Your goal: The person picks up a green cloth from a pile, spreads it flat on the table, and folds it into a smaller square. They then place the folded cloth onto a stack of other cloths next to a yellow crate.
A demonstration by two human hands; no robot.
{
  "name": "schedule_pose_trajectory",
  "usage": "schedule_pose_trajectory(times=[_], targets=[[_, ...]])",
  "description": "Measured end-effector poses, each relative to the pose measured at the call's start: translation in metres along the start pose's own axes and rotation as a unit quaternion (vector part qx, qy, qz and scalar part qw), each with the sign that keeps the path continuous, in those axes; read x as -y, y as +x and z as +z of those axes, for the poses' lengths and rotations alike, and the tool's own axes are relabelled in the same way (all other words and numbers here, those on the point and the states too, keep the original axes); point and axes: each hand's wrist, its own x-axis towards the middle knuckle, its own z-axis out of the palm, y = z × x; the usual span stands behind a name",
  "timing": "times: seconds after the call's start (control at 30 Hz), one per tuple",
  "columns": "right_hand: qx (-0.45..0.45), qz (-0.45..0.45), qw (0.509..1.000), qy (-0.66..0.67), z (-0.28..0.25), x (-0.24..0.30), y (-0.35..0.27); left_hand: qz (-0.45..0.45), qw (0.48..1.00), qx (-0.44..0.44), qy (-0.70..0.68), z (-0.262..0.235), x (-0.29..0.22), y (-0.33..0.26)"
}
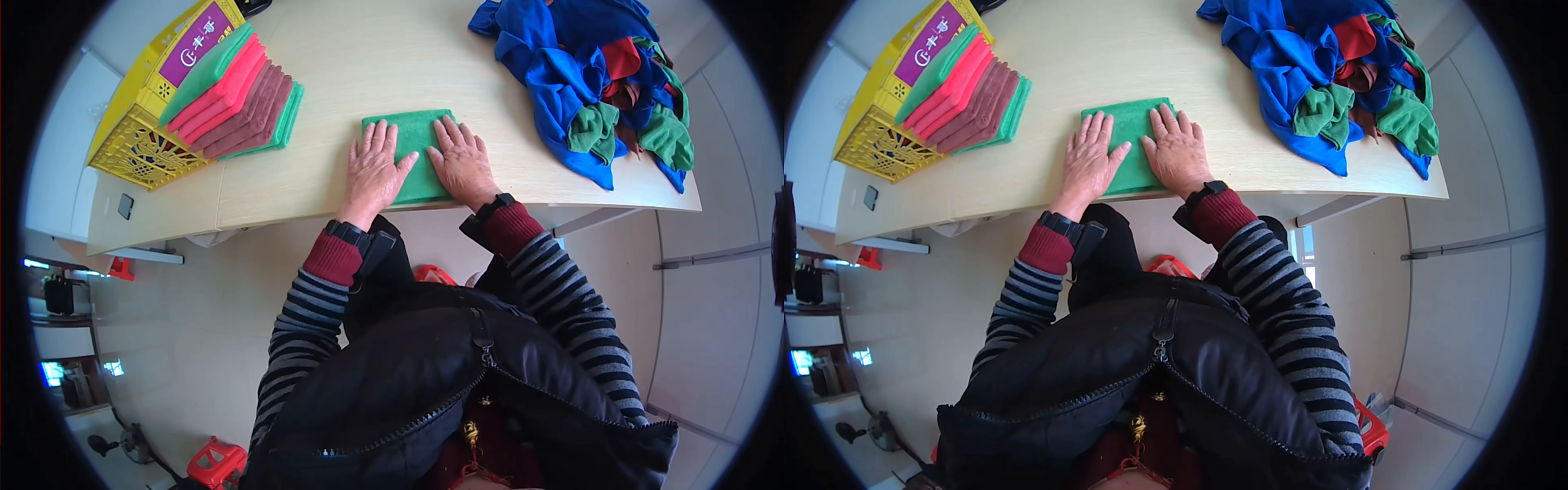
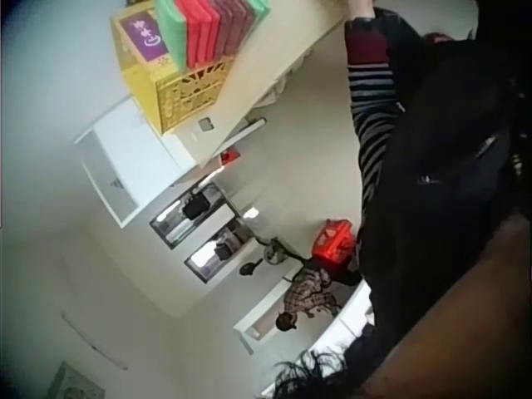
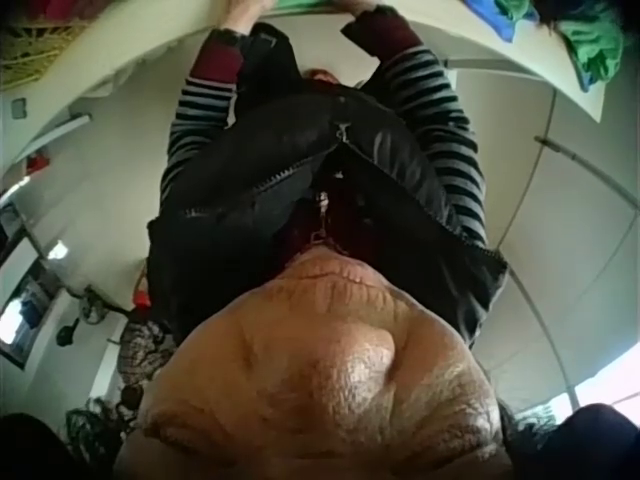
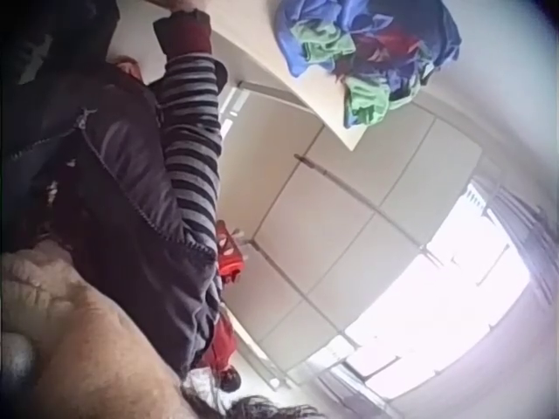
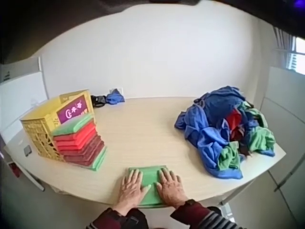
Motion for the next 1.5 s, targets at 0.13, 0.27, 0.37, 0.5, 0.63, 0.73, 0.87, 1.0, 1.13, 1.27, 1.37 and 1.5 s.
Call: schedule_pose_trajectory(times=[0.13, 0.27, 0.37, 0.5, 0.63, 0.73, 0.87, 1.0, 1.13, 1.27, 1.37, 1.5], targets=[[0.017, -0.001, 1.000, -0.005, -0.003, -0.002, -0.004, -0.011, 1.000, -0.013, 0.020, -0.003, 0.004, -0.010], [0.023, -0.007, 1.000, 0.003, -0.012, -0.004, -0.005, -0.019, 0.999, -0.013, 0.027, -0.007, 0.009, -0.017], [-0.009, -0.018, 0.998, -0.055, -0.018, -0.003, -0.008, -0.022, 0.999, -0.010, 0.030, -0.010, 0.011, -0.024], [-0.044, -0.050, 0.997, -0.033, -0.021, 0.026, -0.008, -0.016, 0.999, -0.025, 0.037, -0.009, 0.006, -0.026], [-0.026, -0.065, 0.997, 0.016, -0.007, 0.054, -0.022, -0.001, 0.998, -0.061, 0.028, 0.001, -0.001, -0.027], [-0.019, -0.071, 0.997, 0.023, -0.005, 0.048, -0.026, -0.006, 0.997, -0.070, 0.015, 0.006, -0.001, -0.030], [-0.026, -0.062, 0.998, 0.008, -0.013, 0.035, -0.034, -0.005, 0.998, -0.056, 0.021, 0.005, 0.001, -0.030], [-0.011, -0.020, 1.000, -0.003, -0.018, 0.021, -0.044, -0.010, 0.997, -0.065, 0.027, 0.006, 0.003, -0.032], [-0.011, 0.010, 1.000, -0.025, -0.023, 0.002, -0.049, 0.002, 0.996, -0.085, 0.022, 0.001, 0.002, -0.034], [-0.027, 0.010, 0.998, -0.049, -0.030, -0.001, -0.035, 0.002, 0.998, -0.058, 0.027, -0.008, 0.004, -0.032], [-0.037, -0.008, 0.999, -0.030, -0.031, 0.015, -0.016, 0.016, 0.997, -0.070, 0.018, -0.016, 0.007, -0.018], [-0.023, -0.055, 0.998, 0.016, -0.009, 0.028, 0.007, 0.066, 0.996, -0.048, 0.026, -0.001, 0.013, 0.015]])
